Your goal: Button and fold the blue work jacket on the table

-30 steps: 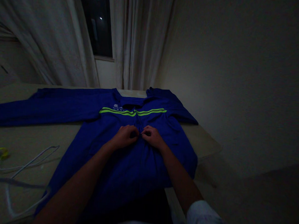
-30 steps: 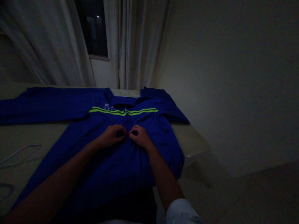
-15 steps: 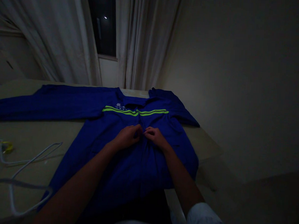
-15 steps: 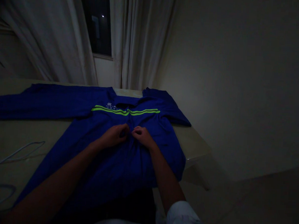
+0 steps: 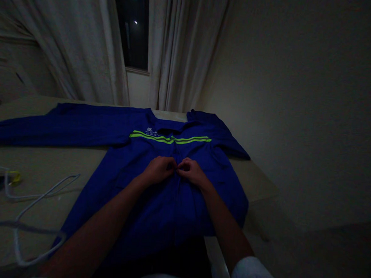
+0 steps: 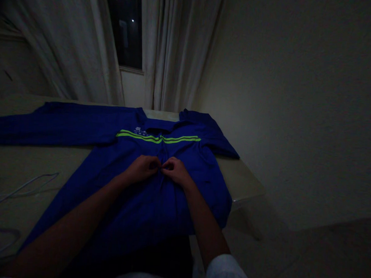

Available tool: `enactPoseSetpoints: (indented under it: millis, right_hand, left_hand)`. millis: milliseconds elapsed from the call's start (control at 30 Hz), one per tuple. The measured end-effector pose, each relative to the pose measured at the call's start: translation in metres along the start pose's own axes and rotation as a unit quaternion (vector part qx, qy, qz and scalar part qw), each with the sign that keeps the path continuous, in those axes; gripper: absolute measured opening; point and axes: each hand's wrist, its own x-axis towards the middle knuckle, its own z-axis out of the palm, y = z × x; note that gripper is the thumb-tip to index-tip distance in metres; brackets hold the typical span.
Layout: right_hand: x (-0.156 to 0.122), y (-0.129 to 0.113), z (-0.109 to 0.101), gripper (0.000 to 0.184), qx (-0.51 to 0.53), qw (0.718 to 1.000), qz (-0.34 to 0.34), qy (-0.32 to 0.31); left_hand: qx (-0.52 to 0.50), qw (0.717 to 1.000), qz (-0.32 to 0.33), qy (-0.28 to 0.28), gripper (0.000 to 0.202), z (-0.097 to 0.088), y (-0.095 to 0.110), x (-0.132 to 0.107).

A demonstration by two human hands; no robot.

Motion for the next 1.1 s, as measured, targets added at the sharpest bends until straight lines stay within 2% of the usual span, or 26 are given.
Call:
enactPoseSetpoints:
  millis: [233, 367, 433, 533, 600, 700, 833, 1100]
  right_hand:
    - [0.002, 0.001, 0.002, 0.011, -0.051, 0.999, -0.015, 0.000]
    - [0.005, 0.001, 0.005, 0.012, -0.083, 0.996, -0.030, 0.022]
    - [0.005, 0.000, 0.006, 0.012, -0.096, 0.994, -0.046, 0.035]
    - [0.003, -0.002, 0.008, 0.011, -0.111, 0.990, -0.070, 0.042]
    - [0.000, -0.005, 0.008, 0.011, -0.114, 0.989, -0.085, 0.040]
    - [-0.002, -0.009, 0.009, 0.012, -0.118, 0.987, -0.104, 0.045]
    - [-0.004, -0.012, 0.010, 0.013, -0.122, 0.983, -0.123, 0.061]
    - [-0.004, -0.014, 0.009, 0.014, -0.125, 0.985, -0.117, 0.031]
  left_hand:
    - [0.017, 0.999, -0.022, -0.022, 0.022, 0.002, 0.000, 0.003]
    - [0.034, 0.998, -0.044, -0.025, 0.024, 0.005, -0.002, 0.011]
    - [-0.016, 0.999, -0.043, -0.006, 0.023, 0.008, -0.005, 0.011]
    - [-0.166, 0.985, -0.046, 0.017, 0.017, 0.013, -0.011, 0.006]
    - [-0.232, 0.971, -0.060, 0.019, 0.026, 0.014, -0.014, 0.003]
    - [-0.222, 0.971, -0.074, 0.043, 0.040, 0.014, -0.013, 0.001]
    - [-0.170, 0.982, -0.057, 0.062, 0.038, 0.014, -0.010, 0.002]
    - [-0.277, 0.955, -0.101, 0.027, 0.039, 0.019, -0.021, 0.008]
